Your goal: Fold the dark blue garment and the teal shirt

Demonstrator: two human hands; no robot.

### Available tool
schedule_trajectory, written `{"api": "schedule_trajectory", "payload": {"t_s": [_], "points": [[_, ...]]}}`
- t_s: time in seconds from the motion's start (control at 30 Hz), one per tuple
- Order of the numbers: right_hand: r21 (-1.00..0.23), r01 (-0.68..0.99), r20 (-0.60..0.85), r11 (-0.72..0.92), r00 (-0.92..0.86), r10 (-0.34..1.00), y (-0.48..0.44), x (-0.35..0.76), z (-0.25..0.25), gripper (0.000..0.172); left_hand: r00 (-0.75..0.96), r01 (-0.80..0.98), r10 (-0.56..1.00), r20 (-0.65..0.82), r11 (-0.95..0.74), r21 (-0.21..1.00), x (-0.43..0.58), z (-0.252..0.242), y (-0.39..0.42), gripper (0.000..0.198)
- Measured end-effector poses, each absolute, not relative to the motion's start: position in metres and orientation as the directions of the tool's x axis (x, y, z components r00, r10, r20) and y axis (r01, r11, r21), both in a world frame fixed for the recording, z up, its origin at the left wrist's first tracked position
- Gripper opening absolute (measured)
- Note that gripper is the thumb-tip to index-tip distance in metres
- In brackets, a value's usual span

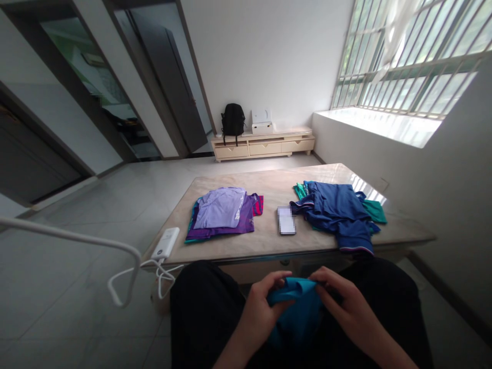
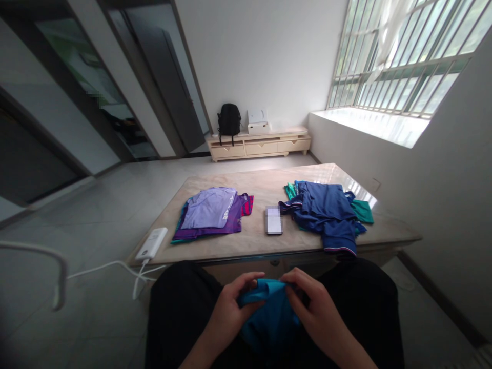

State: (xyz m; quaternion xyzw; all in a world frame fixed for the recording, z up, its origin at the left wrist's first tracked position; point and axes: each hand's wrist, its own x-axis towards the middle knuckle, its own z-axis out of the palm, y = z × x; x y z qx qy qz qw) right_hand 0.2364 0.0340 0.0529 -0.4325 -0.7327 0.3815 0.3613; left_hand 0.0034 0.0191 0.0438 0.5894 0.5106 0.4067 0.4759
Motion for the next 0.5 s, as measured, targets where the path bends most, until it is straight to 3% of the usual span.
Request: {"api": "schedule_trajectory", "payload": {"t_s": [0.2, 0.5], "points": [[-0.903, 0.359, 0.065, 0.238, -0.435, 0.898, 0.0294, 0.2282, 0.0597, 0.027, 0.182, 0.204, 0.983, 0.023, -0.061, 0.977, 0.0115, 0.0527, 0.0149, 0.036], [-0.855, 0.293, 0.368, 0.428, -0.24, 0.898, 0.0304, 0.235, 0.0515, 0.018, 0.199, 0.213, 0.98, -0.011, -0.032, 0.977, 0.0078, 0.0491, 0.0162, 0.04]]}}
